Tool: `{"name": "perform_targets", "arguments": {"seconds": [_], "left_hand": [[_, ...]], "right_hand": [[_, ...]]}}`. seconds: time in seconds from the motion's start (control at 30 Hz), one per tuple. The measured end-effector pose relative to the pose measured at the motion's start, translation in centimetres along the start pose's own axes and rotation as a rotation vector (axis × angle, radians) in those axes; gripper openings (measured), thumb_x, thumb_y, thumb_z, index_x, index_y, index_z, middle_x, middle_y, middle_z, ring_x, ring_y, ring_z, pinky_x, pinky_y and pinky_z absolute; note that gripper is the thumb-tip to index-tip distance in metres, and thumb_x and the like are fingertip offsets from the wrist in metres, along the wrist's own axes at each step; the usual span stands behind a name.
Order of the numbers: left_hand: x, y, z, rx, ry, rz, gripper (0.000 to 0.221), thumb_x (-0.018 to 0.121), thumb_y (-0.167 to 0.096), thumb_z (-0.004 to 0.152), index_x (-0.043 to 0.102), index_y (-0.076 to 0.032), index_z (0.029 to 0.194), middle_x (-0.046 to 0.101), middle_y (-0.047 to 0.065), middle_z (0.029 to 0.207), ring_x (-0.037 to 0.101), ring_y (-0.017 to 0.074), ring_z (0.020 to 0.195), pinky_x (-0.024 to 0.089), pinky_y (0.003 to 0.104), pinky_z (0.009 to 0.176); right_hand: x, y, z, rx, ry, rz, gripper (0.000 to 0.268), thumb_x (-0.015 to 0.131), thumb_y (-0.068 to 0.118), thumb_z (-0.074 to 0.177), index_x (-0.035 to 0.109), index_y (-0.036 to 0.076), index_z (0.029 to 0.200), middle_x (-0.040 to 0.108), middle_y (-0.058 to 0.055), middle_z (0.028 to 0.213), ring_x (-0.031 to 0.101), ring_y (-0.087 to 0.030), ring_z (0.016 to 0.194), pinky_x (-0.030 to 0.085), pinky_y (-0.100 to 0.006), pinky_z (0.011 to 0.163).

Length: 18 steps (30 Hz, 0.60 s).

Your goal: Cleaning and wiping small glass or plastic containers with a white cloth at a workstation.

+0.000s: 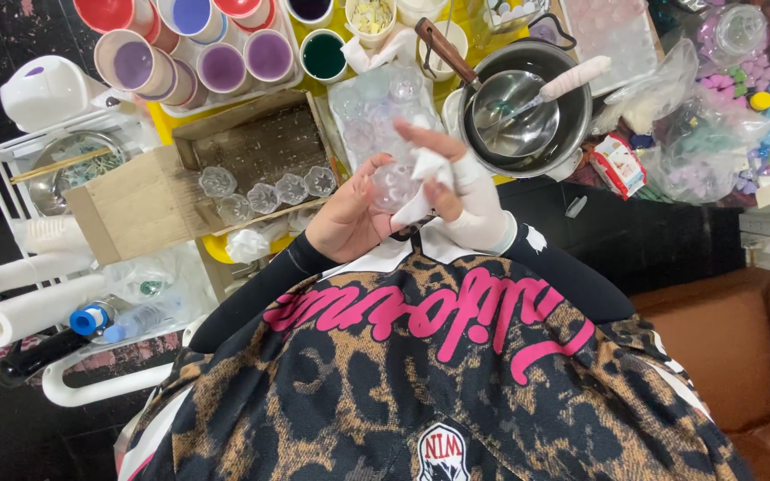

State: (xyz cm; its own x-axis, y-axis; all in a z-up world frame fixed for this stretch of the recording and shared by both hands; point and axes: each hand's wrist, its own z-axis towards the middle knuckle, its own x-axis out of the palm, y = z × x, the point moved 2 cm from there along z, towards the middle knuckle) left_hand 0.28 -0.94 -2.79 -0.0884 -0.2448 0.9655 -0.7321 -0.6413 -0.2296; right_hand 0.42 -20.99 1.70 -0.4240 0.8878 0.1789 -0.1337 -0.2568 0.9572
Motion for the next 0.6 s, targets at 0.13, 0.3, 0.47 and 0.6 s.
{"name": "perform_targets", "arguments": {"seconds": [0.13, 0.3, 0.47, 0.6], "left_hand": [[0.3, -0.1, 0.2, 0.067, -0.040, 0.078, 0.052, 0.067, -0.028, 0.106, 0.039, -0.016, 0.147, 0.054, 0.012, 0.150, 0.052, 0.0290, 0.142, 0.043, 0.047, 0.120], [-0.7, 0.3, 0.6, 0.175, -0.158, 0.045, 0.037, 0.066, -0.021, 0.108, 0.045, -0.014, 0.137, 0.058, 0.008, 0.139, 0.057, 0.0262, 0.135, 0.046, 0.050, 0.119], [-0.2, 0.0, 1.0, 0.281, -0.302, 0.169, 0.030, 0.066, -0.012, 0.102, 0.048, -0.010, 0.126, 0.062, 0.010, 0.126, 0.063, 0.0232, 0.118, 0.052, 0.045, 0.105], [-2.0, -0.5, 0.4, 0.493, -0.525, 0.707, 0.031, 0.073, 0.004, 0.100, 0.051, -0.003, 0.122, 0.063, 0.007, 0.115, 0.062, 0.0132, 0.105, 0.051, 0.029, 0.095]], "right_hand": [[0.1, -1.7, -0.8, -0.077, -0.178, 0.195, 0.039, 0.056, 0.021, 0.117, 0.038, 0.010, 0.150, 0.043, -0.020, 0.163, 0.044, -0.025, 0.153, 0.035, -0.041, 0.131], [0.2, -1.8, -0.5, -0.159, 0.017, -0.057, 0.049, 0.059, 0.014, 0.113, 0.034, 0.006, 0.153, 0.033, -0.025, 0.166, 0.032, -0.029, 0.159, 0.026, -0.039, 0.127], [-1.2, -2.9, -2.2, -0.196, -0.146, -0.330, 0.037, 0.060, 0.012, 0.109, 0.052, 0.009, 0.145, 0.063, -0.017, 0.133, 0.059, -0.024, 0.121, 0.047, -0.036, 0.105], [-2.0, -0.8, -1.8, -0.221, -0.131, -0.746, 0.043, 0.070, 0.006, 0.096, 0.062, 0.007, 0.138, 0.066, -0.013, 0.087, 0.065, -0.028, 0.073, 0.049, -0.039, 0.067]]}}
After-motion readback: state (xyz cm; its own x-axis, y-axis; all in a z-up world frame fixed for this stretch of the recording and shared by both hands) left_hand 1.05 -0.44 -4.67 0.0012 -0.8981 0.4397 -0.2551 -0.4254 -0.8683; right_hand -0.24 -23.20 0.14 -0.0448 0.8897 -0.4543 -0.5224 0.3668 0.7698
